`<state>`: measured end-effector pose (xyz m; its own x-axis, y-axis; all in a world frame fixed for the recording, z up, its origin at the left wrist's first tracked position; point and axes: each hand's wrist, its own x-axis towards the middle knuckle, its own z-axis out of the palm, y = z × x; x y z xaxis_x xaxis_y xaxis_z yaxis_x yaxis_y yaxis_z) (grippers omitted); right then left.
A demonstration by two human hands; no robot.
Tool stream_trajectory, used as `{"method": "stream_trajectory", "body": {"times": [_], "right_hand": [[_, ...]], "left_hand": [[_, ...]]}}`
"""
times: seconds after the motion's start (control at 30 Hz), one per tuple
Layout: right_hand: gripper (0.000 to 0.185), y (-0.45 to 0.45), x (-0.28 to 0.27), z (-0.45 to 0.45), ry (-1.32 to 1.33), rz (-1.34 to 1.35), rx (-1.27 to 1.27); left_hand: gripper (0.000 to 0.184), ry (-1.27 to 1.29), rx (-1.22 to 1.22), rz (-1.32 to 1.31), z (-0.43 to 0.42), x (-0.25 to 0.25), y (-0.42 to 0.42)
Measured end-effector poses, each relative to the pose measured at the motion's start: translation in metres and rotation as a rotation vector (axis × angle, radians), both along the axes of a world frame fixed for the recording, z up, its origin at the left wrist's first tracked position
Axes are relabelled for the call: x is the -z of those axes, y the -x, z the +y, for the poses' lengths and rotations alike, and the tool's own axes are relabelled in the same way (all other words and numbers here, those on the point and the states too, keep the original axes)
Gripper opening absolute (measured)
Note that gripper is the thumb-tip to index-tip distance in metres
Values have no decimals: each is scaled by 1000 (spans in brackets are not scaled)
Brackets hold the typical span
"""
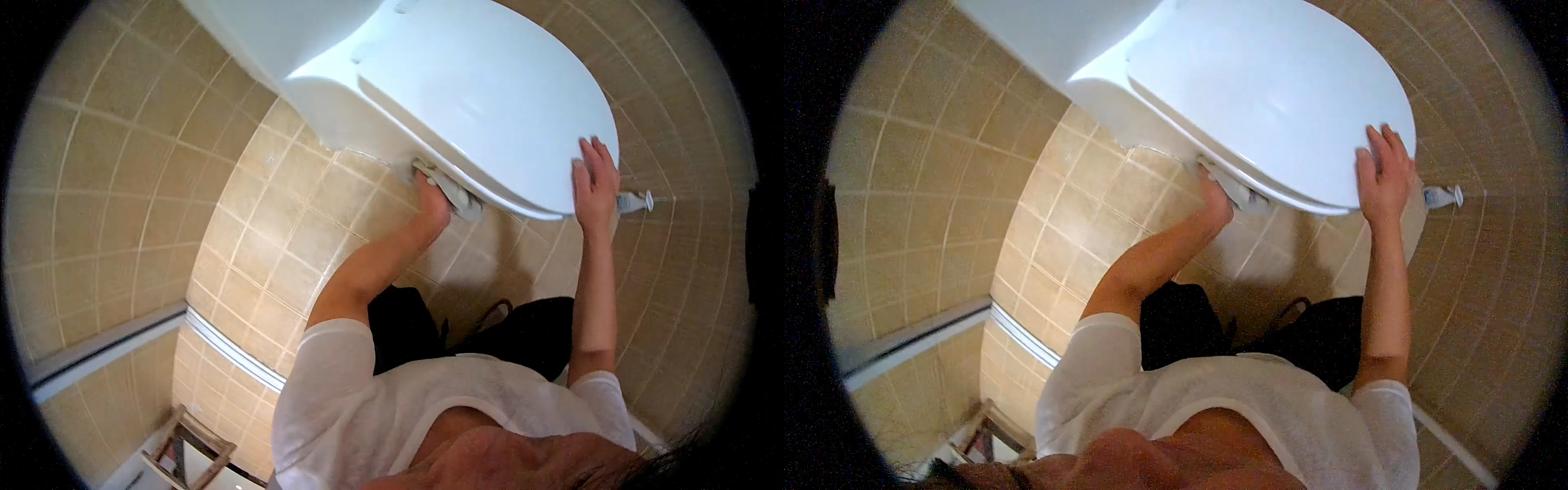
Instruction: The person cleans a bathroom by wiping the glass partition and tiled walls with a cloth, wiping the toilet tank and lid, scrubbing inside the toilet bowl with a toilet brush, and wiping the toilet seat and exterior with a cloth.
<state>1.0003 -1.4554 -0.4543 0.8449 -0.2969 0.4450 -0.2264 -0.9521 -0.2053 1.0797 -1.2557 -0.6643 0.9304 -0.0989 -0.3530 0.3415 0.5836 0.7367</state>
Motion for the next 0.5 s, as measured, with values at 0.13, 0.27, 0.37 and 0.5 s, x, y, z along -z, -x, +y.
{"method": "stream_trajectory", "body": {"times": [0.13, 0.27, 0.37, 0.5], "right_hand": [[46, 0, 7, 7, -146, -158, 23], [63, 28, 46, 31, -675, -358, 242], [79, 56, 105, 71, -1845, -393, 455], [69, 58, 112, 142, -2680, -257, 338]], "left_hand": [[46, 332, 374, 302, 9, 10, 28], [51, 330, 543, 413, 43, -38, 34], [45, 217, 594, 352, 55, -57, 36], [45, -426, 742, -230, 45, -52, 64]]}}
